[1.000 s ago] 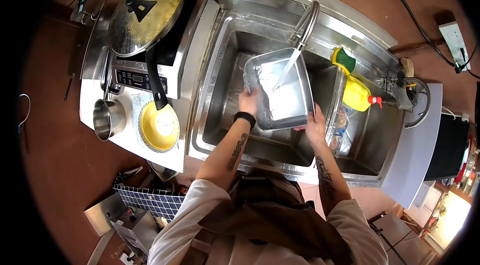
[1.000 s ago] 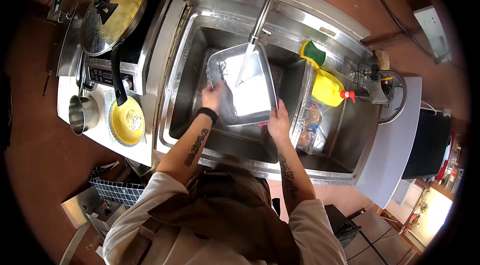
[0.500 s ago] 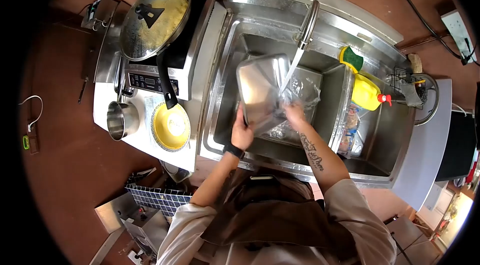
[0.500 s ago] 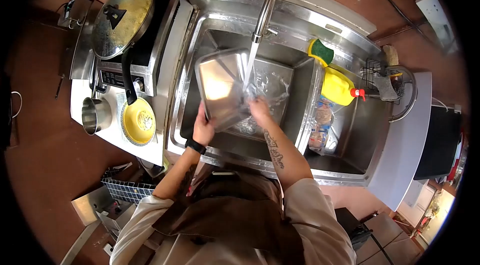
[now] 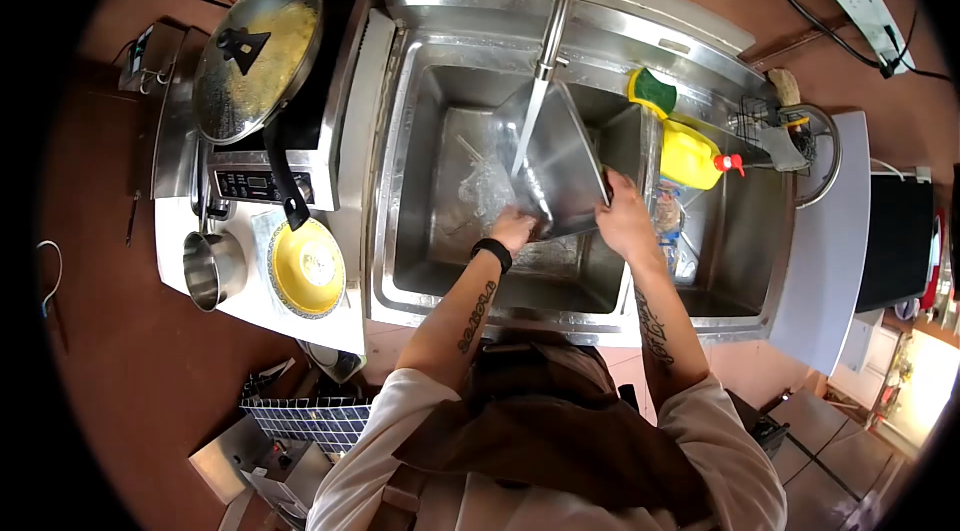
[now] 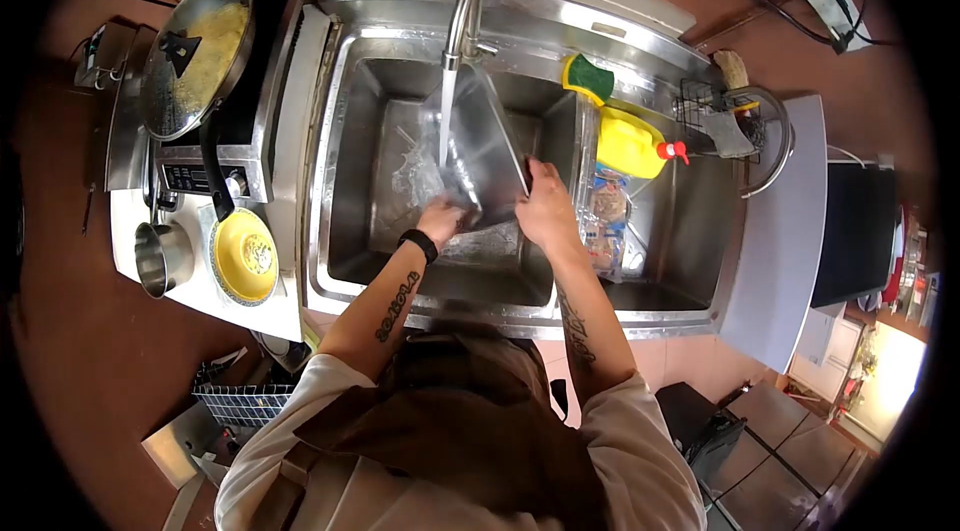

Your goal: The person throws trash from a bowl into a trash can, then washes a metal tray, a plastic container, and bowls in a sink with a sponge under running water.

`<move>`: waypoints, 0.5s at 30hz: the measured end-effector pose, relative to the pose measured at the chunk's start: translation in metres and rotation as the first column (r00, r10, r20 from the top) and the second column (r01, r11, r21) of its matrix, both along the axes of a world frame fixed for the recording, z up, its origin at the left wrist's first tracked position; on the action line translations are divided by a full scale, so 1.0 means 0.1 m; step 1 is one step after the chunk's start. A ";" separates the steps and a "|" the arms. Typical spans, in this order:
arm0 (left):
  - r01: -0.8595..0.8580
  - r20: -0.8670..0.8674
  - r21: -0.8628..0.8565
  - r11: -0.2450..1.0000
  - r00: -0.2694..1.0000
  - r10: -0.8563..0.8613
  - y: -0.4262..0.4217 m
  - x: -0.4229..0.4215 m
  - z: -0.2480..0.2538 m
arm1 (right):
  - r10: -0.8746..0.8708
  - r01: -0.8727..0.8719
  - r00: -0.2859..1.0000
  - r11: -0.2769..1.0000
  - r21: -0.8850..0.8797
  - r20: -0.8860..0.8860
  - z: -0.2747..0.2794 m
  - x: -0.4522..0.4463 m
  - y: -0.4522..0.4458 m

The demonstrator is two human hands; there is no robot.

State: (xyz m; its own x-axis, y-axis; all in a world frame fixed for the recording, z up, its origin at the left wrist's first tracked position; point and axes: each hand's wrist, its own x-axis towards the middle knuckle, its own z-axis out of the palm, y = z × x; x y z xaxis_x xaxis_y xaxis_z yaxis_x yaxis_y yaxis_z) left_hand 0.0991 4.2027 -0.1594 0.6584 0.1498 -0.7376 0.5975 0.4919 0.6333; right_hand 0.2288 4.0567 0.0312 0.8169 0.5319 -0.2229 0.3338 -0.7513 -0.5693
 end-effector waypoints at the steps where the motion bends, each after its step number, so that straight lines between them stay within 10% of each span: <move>1: -0.082 0.107 -0.068 0.994 0.990 0.089 -0.11 -0.01 -0.04 | 0.006 -0.005 0.999 1.000 -0.024 0.033 0.10 -0.03 -0.08; 11: -0.180 0.124 -0.015 0.984 0.976 0.181 0.16 0.09 0.11 | 0.012 0.021 0.831 0.998 -0.053 0.556 0.51 -0.19 -1.11; 15: -0.225 0.160 0.021 0.974 0.963 0.219 0.42 0.35 0.19 | -0.338 0.275 0.899 0.931 0.240 0.279 0.30 -0.21 -1.62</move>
State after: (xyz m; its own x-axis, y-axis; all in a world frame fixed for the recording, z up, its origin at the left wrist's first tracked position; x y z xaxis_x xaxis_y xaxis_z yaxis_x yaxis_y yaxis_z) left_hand 0.1344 4.2446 -0.1406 0.7121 0.3311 -0.6191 0.3684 0.5744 0.7310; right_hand 0.2078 3.8949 0.0609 0.9568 0.2500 0.1483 0.2871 -0.7330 -0.6166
